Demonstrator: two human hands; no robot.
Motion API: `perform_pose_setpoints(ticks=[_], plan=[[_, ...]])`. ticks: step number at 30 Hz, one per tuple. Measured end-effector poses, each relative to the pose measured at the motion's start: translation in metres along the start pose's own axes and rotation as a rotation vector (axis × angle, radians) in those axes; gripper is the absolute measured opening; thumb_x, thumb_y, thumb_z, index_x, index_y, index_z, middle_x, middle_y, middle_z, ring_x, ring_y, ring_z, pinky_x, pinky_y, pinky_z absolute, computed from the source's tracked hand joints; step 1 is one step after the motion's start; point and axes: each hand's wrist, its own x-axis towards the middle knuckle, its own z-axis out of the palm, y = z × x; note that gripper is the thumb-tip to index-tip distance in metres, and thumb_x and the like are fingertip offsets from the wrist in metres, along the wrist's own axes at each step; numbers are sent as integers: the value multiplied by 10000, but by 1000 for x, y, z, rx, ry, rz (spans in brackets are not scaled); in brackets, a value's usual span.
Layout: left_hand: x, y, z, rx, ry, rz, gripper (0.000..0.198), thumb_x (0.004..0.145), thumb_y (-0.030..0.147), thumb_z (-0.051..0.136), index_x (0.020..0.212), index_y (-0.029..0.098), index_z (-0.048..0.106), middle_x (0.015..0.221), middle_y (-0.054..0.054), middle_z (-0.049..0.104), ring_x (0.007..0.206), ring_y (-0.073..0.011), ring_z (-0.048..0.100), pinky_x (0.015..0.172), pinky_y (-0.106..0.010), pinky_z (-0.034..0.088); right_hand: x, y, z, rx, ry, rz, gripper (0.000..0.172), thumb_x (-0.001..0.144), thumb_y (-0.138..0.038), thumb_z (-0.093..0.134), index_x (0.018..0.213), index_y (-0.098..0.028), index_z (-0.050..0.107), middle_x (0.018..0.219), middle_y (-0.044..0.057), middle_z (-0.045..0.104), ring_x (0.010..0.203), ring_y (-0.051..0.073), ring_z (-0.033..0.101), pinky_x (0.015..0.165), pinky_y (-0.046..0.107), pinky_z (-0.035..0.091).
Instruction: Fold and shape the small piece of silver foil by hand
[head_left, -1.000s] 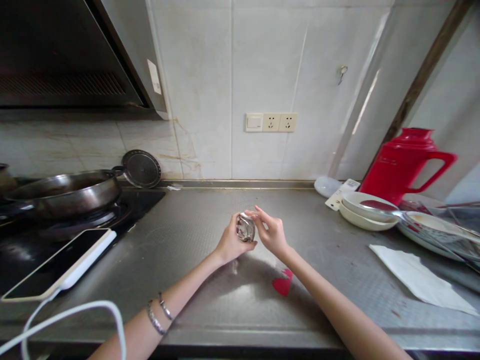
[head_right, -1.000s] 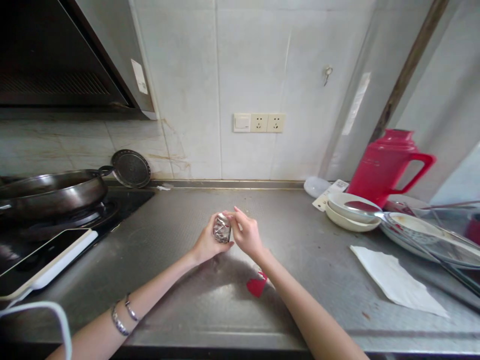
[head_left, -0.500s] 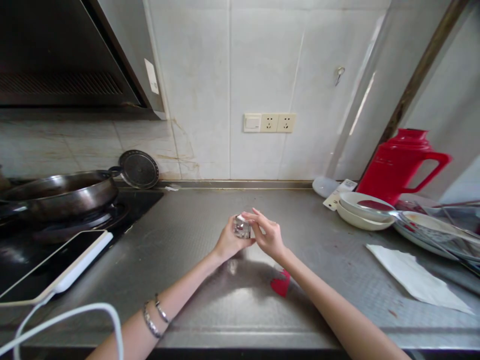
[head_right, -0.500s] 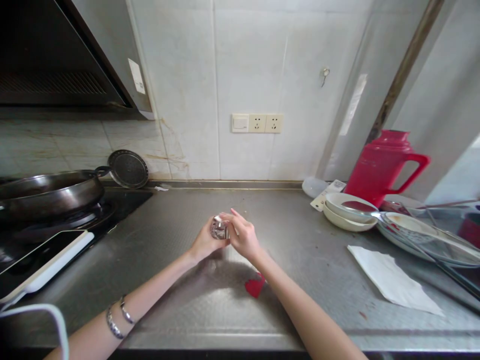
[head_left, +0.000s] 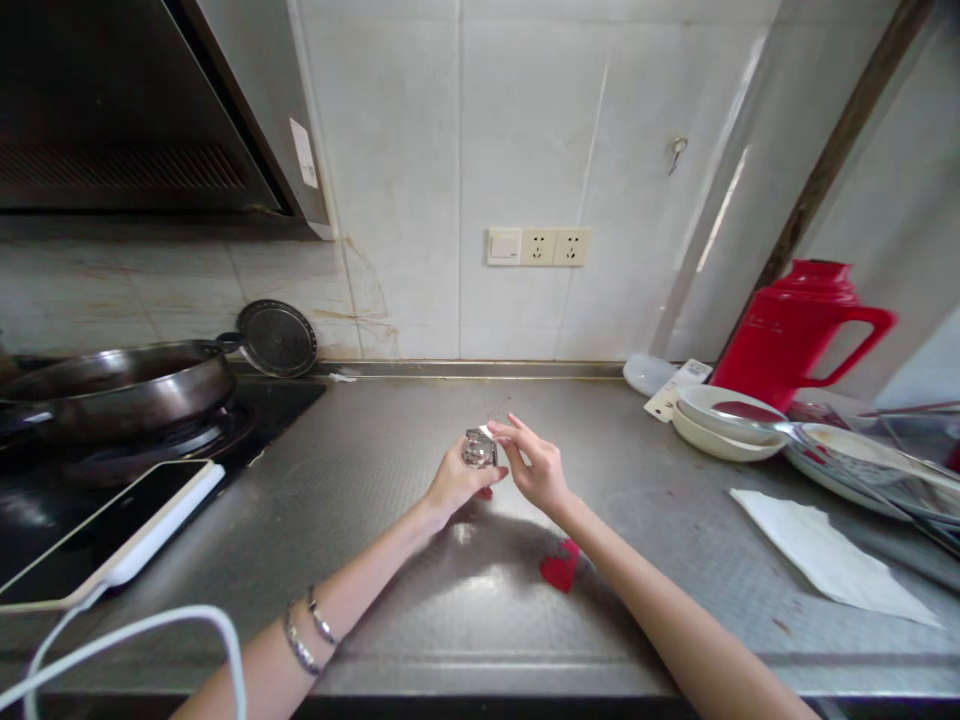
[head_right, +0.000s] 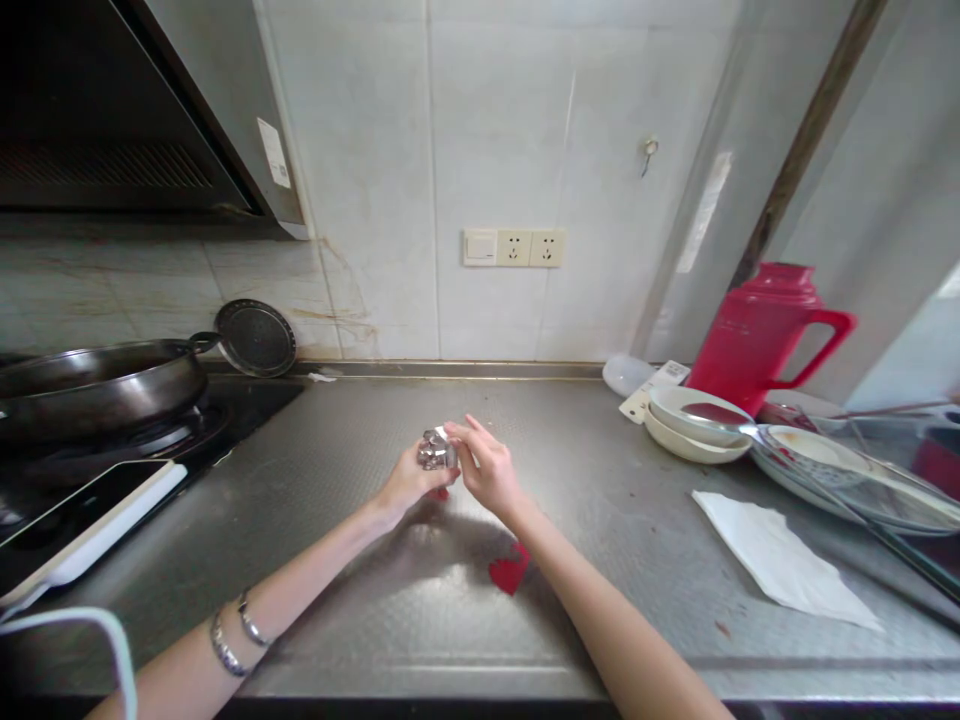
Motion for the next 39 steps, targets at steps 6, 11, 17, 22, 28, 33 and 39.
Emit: perform_pose_setpoints(ticks=[6, 11, 17, 22, 28, 33, 39], plan=[[3, -3, -1, 49, 0, 18, 496, 564, 310, 795, 953, 153, 532, 662, 46, 564, 489, -85, 523, 431, -217, 464, -1, -4, 0, -13, -8, -55, 267, 910, -104, 452, 1095, -207, 615, 1027, 77, 724, 973, 199, 689, 989, 482, 512], [11, -15, -6, 206, 52, 154, 480, 562, 283, 786, 946, 155, 528, 720, 12, 634, 598, -132, 599, 529, -237, 481, -2, -10, 0, -25, -121, -177, 341, 903, -81, 434, 1195, -196, 567, 1098, 98, 699, 1104, 215, 629, 1015, 483, 490], [10, -19, -5, 408, 106, 272, 632, 521, 255, 804, 1075, 187, 509, 873, -26, 689, 793, -193, 654, 696, -277, 497, 4, -8, -6, -83, -187, -199, 325, 916, -97, 403, 1191, -181, 554, 1049, 106, 710, 1054, 202, 654, 1016, 480, 483], [6, -15, -9, 511, 134, 268, 651, 540, 314, 792, 1102, 193, 487, 901, -35, 692, 804, -213, 661, 696, -293, 490, 3, -16, -1, -80, -194, -210, 332, 905, -101, 423, 1200, -188, 548, 1058, 108, 708, 1054, 211, 654, 1005, 473, 497], [5, -18, -9, 524, 113, 297, 652, 562, 310, 770, 1129, 189, 472, 926, -44, 687, 813, -210, 657, 694, -289, 483, 2, -14, 0, -53, -225, -224, 319, 902, -82, 426, 1176, -179, 558, 1065, 104, 707, 1082, 202, 640, 1018, 470, 488], [5, -18, -5, 575, 114, 256, 651, 510, 295, 801, 1089, 197, 520, 874, -25, 683, 780, -205, 648, 675, -287, 481, 2, 2, -7, -77, -141, -127, 272, 916, -124, 428, 1101, -205, 610, 997, 72, 727, 936, 189, 696, 999, 490, 502], [11, -21, -11, 443, 80, 274, 485, 571, 286, 763, 999, 192, 556, 737, 5, 663, 685, -172, 630, 610, -247, 475, -1, -12, -2, -69, -168, -268, 322, 901, -97, 431, 1175, -188, 574, 1054, 99, 714, 1063, 209, 651, 1007, 466, 503]])
